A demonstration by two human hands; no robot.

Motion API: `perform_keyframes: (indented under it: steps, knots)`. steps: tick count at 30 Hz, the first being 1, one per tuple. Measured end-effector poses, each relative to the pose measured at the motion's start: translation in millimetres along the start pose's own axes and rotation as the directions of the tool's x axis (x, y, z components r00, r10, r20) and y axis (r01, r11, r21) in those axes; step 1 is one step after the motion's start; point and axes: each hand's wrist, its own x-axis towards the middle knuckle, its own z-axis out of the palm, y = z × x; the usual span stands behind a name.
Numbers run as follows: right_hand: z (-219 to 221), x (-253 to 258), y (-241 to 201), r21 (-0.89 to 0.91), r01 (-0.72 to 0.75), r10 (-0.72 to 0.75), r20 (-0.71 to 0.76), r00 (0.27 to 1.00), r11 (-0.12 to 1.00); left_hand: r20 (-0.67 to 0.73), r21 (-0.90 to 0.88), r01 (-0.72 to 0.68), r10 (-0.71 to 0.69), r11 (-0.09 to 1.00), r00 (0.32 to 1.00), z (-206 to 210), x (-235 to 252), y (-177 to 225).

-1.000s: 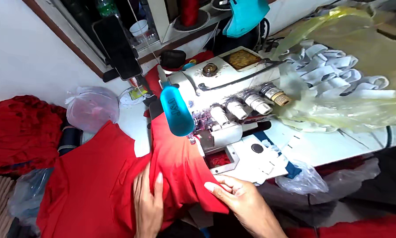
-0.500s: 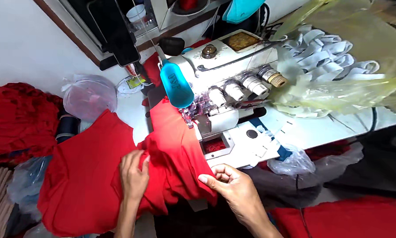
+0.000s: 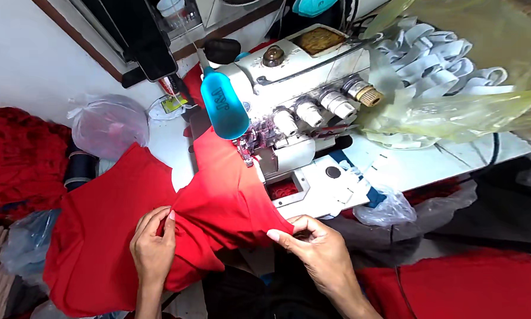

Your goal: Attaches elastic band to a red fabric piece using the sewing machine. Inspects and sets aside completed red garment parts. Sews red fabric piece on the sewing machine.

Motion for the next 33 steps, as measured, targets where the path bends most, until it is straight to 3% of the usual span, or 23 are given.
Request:
perform_keyframes:
  steps: [4, 10, 14, 17, 21, 27, 33]
  knots:
    - [1.0, -5.0, 1.1, 0.064, 0.001, -0.001, 0.012, 1.000, 0.998, 0.019, -0.011, 0.033, -0.032, 0.999, 0.999, 1.2, -1.5, -4.1]
    - [0.5, -7.7, 0.9, 0.031, 0.146, -0.146, 0.005, 0.989, 0.989, -0.002, -0.019, 0.055, -0.055, 0.998, 0.998, -0.5, -0.7, 7.3]
    - [-0.6, -12.5, -0.9, 0.031, 0.191, -0.192, 0.020, 0.981, 0.981, -0.003, -0.015, -0.135, 0.135, 0.991, 0.991, -6.3, -12.2, 51.3]
    - [-1.9, -14.9, -6.0, 0.031, 0.193, -0.195, 0.043, 0.980, 0.981, 0.101, -0.157, -0.273, 0.290, 0.949, 0.952, 1.4, -37.2, 97.0]
    - [-0.8, -12.2, -12.0, 0.122, 0.122, -0.128, 0.044, 0.991, 0.985, 0.140, -0.197, -0.419, 0.448, 0.887, 0.883, 31.8, -52.9, 130.1]
    - [-4.2, -16.7, -28.4, 0.187, -0.028, 0.013, 0.081, 0.997, 0.982, -0.011, -0.065, -0.480, 0.481, 0.875, 0.877, 59.0, -39.7, 137.3]
    - [-5.7, -21.8, -40.4, 0.258, -0.106, 0.081, 0.104, 0.991, 0.960, -0.126, -0.026, -0.517, 0.510, 0.856, 0.851, 47.1, -32.1, 132.8]
